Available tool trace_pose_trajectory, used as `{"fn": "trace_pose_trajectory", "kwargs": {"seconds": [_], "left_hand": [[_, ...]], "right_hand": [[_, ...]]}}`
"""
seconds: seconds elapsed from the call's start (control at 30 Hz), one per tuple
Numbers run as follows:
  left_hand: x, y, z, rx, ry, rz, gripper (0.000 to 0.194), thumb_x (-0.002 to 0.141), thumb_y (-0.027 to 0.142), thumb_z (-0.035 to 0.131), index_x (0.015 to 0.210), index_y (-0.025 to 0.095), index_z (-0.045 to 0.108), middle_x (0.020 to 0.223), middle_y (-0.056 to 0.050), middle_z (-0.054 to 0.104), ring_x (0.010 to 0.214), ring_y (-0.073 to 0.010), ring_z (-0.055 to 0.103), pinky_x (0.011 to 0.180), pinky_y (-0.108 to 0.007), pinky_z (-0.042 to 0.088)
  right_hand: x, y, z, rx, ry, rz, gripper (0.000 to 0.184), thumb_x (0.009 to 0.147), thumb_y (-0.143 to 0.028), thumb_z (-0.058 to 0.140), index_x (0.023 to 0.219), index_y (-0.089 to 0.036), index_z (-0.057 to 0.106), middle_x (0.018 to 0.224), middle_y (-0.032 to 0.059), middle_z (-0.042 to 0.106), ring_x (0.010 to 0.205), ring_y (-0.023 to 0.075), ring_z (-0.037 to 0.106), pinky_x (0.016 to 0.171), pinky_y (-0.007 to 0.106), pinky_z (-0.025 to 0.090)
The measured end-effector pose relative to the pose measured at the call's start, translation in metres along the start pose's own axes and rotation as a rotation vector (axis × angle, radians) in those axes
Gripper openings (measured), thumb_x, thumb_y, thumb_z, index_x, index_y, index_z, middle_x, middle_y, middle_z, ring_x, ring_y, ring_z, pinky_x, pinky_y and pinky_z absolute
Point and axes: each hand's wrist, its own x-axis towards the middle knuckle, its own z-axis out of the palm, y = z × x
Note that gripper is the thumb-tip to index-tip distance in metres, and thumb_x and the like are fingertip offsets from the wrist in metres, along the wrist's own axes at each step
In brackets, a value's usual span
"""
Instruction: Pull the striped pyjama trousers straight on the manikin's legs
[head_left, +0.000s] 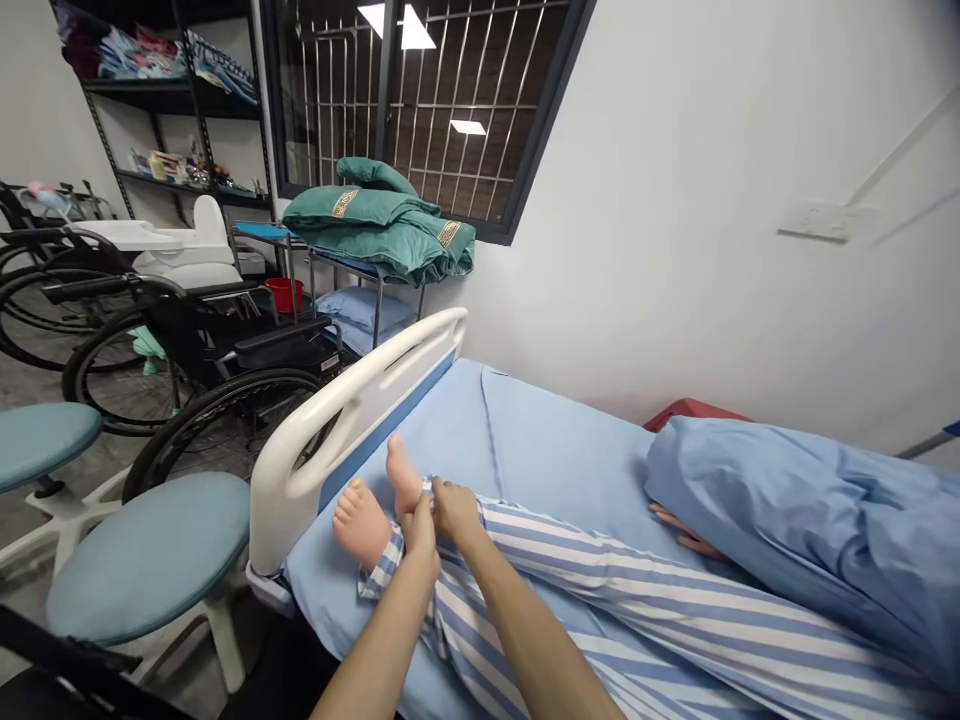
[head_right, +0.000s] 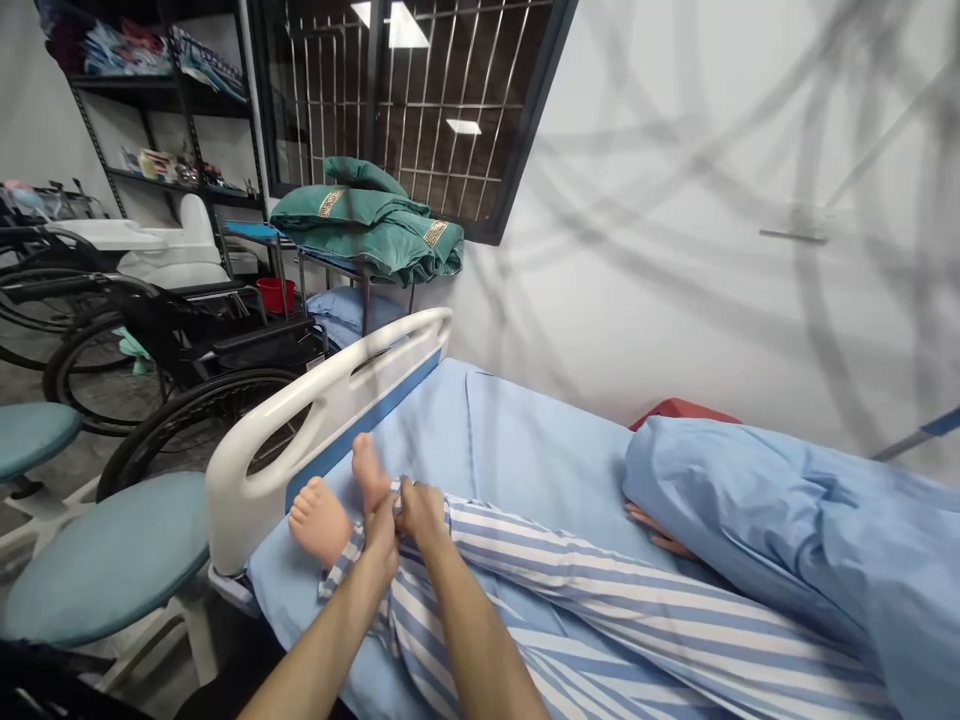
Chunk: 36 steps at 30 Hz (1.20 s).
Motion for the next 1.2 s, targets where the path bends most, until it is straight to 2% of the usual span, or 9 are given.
{"fn": "trace_pose_trajectory", "kwargs": {"seconds": [0.17,0.3,0.4,0.57,0.73,0.83,0.93,1.03,1.2], "left_hand": [[-0.02,0.024,0.008,0.021,0.173,0.052,0.047,0.069,0.035,0.066,0.108,0.02,0.043,0.093,-0.011,0.061,0.087,-0.0249,0.062,0.058,-0.029,0.053],[-0.054,0.058,0.036,0.035,0.272,0.288,0.08,0.063,0.041,0.072,0.122,0.02,0.022,0.12,-0.014,0.049,0.1,-0.0214,0.058,0.076,-0.031,0.053],[-0.089,0.097,0.069,0.019,0.181,0.646,0.081,0.066,0.042,0.069,0.125,0.023,0.016,0.129,-0.014,0.04,0.11,-0.0182,0.052,0.089,-0.031,0.047],[-0.164,0.178,0.13,-0.082,0.071,1.086,0.076,0.054,0.04,0.077,0.113,0.02,0.033,0.117,-0.008,0.046,0.109,-0.0192,0.049,0.095,-0.033,0.041],[-0.272,0.232,0.18,-0.081,-0.189,1.377,0.071,0.054,0.042,0.076,0.106,0.019,0.034,0.114,-0.005,0.046,0.112,-0.0196,0.047,0.096,-0.032,0.038],[-0.322,0.243,0.196,-0.108,-0.273,1.488,0.065,0.056,0.04,0.074,0.102,0.02,0.033,0.108,-0.002,0.044,0.11,-0.0179,0.049,0.094,-0.031,0.039],[-0.332,0.244,0.197,-0.156,-0.268,1.536,0.064,0.054,0.038,0.076,0.099,0.021,0.033,0.104,0.0,0.044,0.105,-0.017,0.052,0.092,-0.031,0.04],[-0.3,0.239,0.183,-0.146,-0.231,1.5,0.066,0.054,0.04,0.076,0.101,0.021,0.034,0.107,-0.002,0.045,0.108,-0.0186,0.05,0.095,-0.033,0.039],[-0.196,0.204,0.133,-0.049,-0.11,1.214,0.072,0.055,0.044,0.075,0.109,0.019,0.035,0.114,-0.007,0.047,0.107,-0.0178,0.051,0.092,-0.03,0.042]], "right_hand": [[-0.017,-0.002,-0.026,0.048,0.055,-0.061,0.03,0.077,-0.029,0.05,0.105,-0.016,0.049,0.091,0.0131,0.065,0.083,0.0251,0.063,0.068,0.031,0.043],[-0.034,0.014,-0.091,0.127,0.144,-0.08,0.027,0.081,-0.03,0.045,0.103,-0.015,0.05,0.09,0.0129,0.066,0.084,0.0236,0.063,0.068,0.029,0.042],[-0.05,0.04,-0.161,0.174,0.239,-0.051,0.028,0.083,-0.034,0.043,0.104,-0.017,0.049,0.093,0.0104,0.066,0.087,0.0228,0.063,0.069,0.028,0.043],[-0.095,0.092,-0.273,0.2,0.453,0.029,0.036,0.079,-0.038,0.05,0.109,-0.018,0.046,0.096,0.007,0.064,0.093,0.0238,0.06,0.073,0.029,0.044],[-0.157,0.159,-0.344,0.236,0.793,0.07,0.053,0.082,-0.04,0.046,0.124,-0.01,0.035,0.115,0.0104,0.055,0.11,0.0306,0.05,0.087,0.043,0.04],[-0.182,0.193,-0.362,0.216,0.988,-0.018,0.049,0.09,-0.037,0.02,0.126,-0.007,0.032,0.124,0.0099,0.047,0.119,0.0332,0.041,0.09,0.047,0.034],[-0.189,0.197,-0.364,0.201,1.043,-0.061,0.048,0.09,-0.035,0.015,0.125,-0.007,0.033,0.123,0.0089,0.047,0.118,0.0323,0.042,0.089,0.046,0.035],[-0.177,0.171,-0.352,0.213,0.944,-0.013,0.049,0.086,-0.041,0.036,0.123,-0.008,0.035,0.117,0.0101,0.053,0.11,0.0309,0.049,0.086,0.044,0.039],[-0.121,0.111,-0.295,0.223,0.624,0.056,0.052,0.073,-0.047,0.055,0.113,-0.016,0.045,0.103,0.0094,0.062,0.097,0.0261,0.058,0.076,0.031,0.042]]}}
